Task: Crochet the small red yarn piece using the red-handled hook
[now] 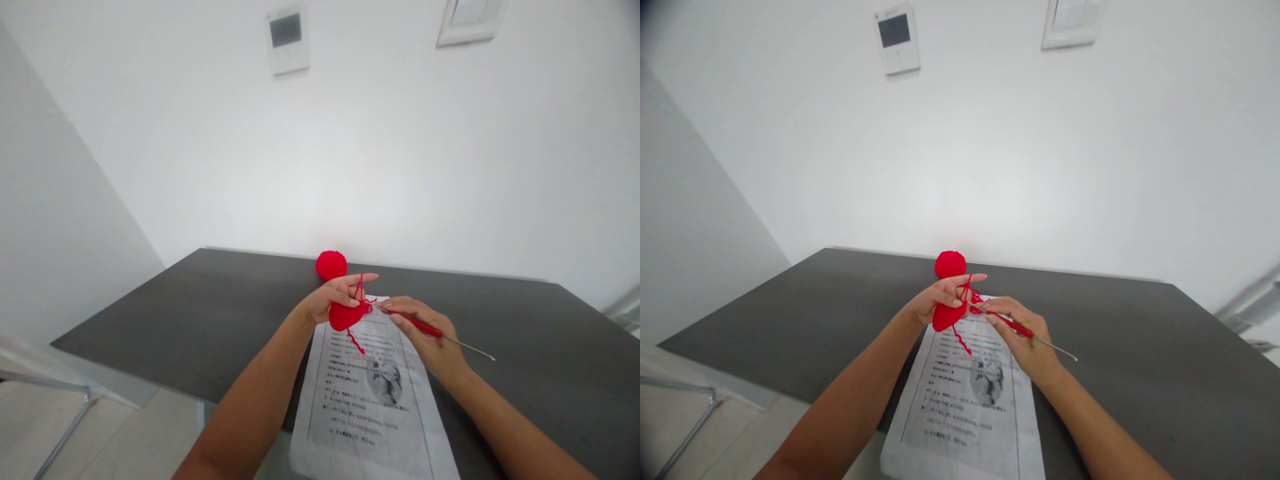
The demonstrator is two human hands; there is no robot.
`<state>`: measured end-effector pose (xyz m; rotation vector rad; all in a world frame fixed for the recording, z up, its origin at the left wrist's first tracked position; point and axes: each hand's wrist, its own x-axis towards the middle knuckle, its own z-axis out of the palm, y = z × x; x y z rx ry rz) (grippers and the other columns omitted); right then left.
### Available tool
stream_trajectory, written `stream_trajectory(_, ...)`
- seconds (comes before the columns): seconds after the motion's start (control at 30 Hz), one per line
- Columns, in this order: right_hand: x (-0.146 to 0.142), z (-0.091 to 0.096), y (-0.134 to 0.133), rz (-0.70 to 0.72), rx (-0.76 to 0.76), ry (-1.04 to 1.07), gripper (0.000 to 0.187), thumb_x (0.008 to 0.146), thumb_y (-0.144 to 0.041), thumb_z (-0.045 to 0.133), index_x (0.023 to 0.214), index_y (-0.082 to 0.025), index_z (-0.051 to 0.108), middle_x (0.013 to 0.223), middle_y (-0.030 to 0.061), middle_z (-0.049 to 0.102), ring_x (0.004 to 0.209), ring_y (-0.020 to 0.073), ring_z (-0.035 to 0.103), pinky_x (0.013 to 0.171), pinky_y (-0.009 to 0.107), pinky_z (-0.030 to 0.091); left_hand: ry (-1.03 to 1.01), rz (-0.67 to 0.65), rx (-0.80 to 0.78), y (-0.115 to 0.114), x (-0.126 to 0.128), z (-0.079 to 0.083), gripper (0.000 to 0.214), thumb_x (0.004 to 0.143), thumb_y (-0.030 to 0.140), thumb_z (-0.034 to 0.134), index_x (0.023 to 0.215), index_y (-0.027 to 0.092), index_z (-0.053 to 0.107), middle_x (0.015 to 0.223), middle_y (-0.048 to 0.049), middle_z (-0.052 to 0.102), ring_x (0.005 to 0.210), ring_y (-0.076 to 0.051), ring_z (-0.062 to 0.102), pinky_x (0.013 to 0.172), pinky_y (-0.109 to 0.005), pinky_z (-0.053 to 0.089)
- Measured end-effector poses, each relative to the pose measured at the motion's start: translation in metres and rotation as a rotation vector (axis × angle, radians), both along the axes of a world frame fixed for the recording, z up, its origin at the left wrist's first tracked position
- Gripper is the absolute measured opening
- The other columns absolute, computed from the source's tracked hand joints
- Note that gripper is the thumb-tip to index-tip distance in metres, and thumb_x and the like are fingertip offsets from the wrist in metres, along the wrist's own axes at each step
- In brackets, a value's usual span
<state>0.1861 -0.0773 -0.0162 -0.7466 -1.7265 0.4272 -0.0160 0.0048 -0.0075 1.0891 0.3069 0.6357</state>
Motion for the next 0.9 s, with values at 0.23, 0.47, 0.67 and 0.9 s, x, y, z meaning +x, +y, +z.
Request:
stream_trajectory(0.23,0.0015,0.0049,-0.0011,0.03,-0.043,0.014,0.011,0.089,-0.025,0.06,0.092,-0.024,0.07,0.09,0.0047,0.074,0.086,0.0185,0.07,0.078,0.03,0.057,-0.046,-0.029,0.014,0.0014,-0.0012,-0.0021,0.072,0.061,0.011,0.069,0.131,0.011,0.051,0.068,-0.0007,0.062,0.057,-0.01,0.053,0.059,-0.024,0.034)
stream_trajectory(0.47,-0.0016,0.0075,-0.0031,0.009,-0.084,0.047,0.013,0.088,-0.033,0.061,0.087,-0.024,0.071,0.087,0.0056,0.075,0.084,0.0209,0.07,0.076,0.033,0.057,0.019,-0.061,0.018,0.0008,-0.0037,0.0002,0.07,0.062,0.011,0.069,0.13,0.014,0.052,0.07,0.0002,0.062,0.06,-0.01,0.055,0.063,-0.025,0.036)
stream_trajectory(0.67,0.0026,0.0074,-0.0011,0.041,-0.124,0.039,0.015,0.087,-0.034,0.062,0.087,-0.024,0.072,0.087,0.0056,0.076,0.084,0.0209,0.071,0.076,0.033,0.057,0.01,-0.049,0.025,0.0024,-0.0057,-0.0002,0.065,0.061,0.013,0.071,0.124,0.014,0.057,0.068,-0.0002,0.062,0.058,-0.011,0.055,0.061,-0.024,0.036)
stream_trajectory(0.9,0.0055,0.0059,0.0019,0.063,-0.244,0.122,0.016,0.085,-0.037,0.064,0.085,-0.024,0.073,0.083,0.0044,0.076,0.077,0.0195,0.071,0.07,0.03,0.057,0.05,0.023,0.041,0.0004,-0.0038,0.0015,0.061,0.058,0.009,0.073,0.118,0.014,0.062,0.073,-0.001,0.064,0.063,-0.01,0.057,0.062,-0.022,0.039)
